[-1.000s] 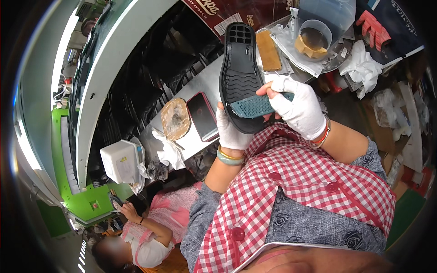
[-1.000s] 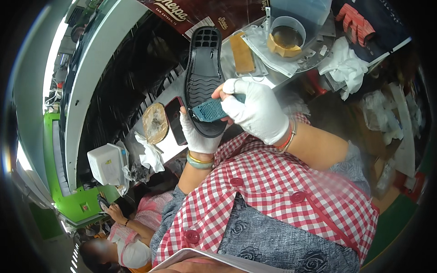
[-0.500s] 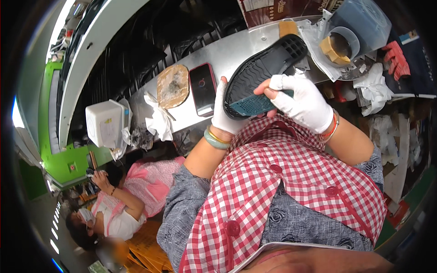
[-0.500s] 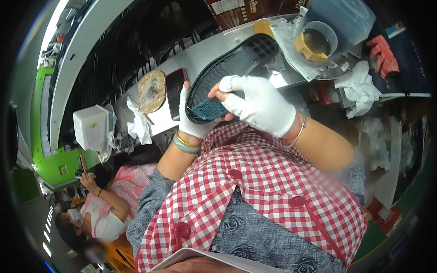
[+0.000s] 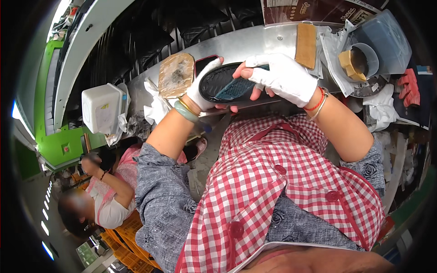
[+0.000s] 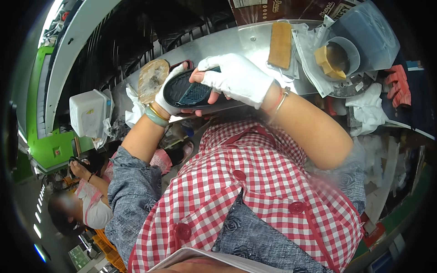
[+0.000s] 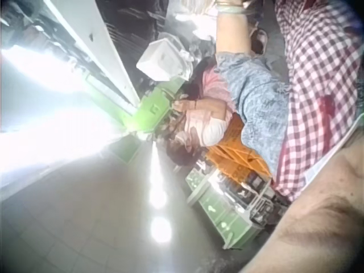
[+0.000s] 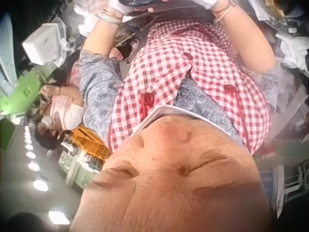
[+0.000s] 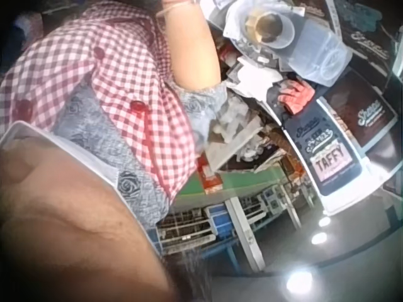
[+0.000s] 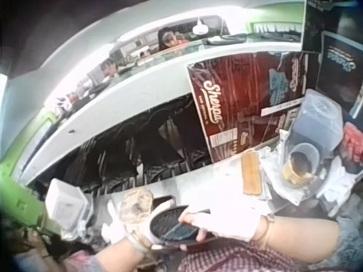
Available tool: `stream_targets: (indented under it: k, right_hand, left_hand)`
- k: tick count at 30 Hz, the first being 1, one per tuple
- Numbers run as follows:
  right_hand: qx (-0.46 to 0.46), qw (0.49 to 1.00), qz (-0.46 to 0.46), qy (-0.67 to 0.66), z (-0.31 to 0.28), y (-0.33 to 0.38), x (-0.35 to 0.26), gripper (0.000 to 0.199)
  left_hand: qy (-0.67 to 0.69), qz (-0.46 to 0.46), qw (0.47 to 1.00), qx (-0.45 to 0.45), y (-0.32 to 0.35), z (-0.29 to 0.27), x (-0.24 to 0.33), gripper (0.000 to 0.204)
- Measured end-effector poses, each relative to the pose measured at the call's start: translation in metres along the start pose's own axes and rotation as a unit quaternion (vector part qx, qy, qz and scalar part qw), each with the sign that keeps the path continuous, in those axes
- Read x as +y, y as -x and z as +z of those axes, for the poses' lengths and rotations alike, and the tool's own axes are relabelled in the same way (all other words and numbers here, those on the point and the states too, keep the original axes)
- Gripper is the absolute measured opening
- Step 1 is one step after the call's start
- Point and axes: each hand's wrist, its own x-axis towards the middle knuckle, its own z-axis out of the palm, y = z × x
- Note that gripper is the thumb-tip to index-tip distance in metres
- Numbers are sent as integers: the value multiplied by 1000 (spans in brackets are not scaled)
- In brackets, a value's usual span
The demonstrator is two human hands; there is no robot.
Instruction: The person scrubs the sole of a black slipper using a small blue brush. They repeatedly dip the brush into a container of liquid and scrub the textured surface of the slipper sole. The person handles the slipper with gloved hands, turning it to access different areas of the sole.
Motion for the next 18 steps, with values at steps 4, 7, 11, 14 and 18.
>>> stream_targets:
  k: [4,7,11,14,18]
  right_hand:
    - [5,1000,-4,10,-11,-7,3,31]
    - [1,1000,-2,18,-20,-8,3,30]
    - [9,1000,-14,10,-32,-5,3,29]
    - [8,1000,-5,16,-38,-4,2,28]
    - [8,999,-2,36,-48,0,7,27]
  left_hand:
    - [-14,-53,998,-21,-4,-8,23,62]
    - [-83,-57,994,50,-5,-8,34,64]
    - [-85,-78,992,54,-13,-4,45,67]
    - [-123,-82,987,66,-15,-1,51,70]
    - [-89,-100,988,75,-16,2,56,70]
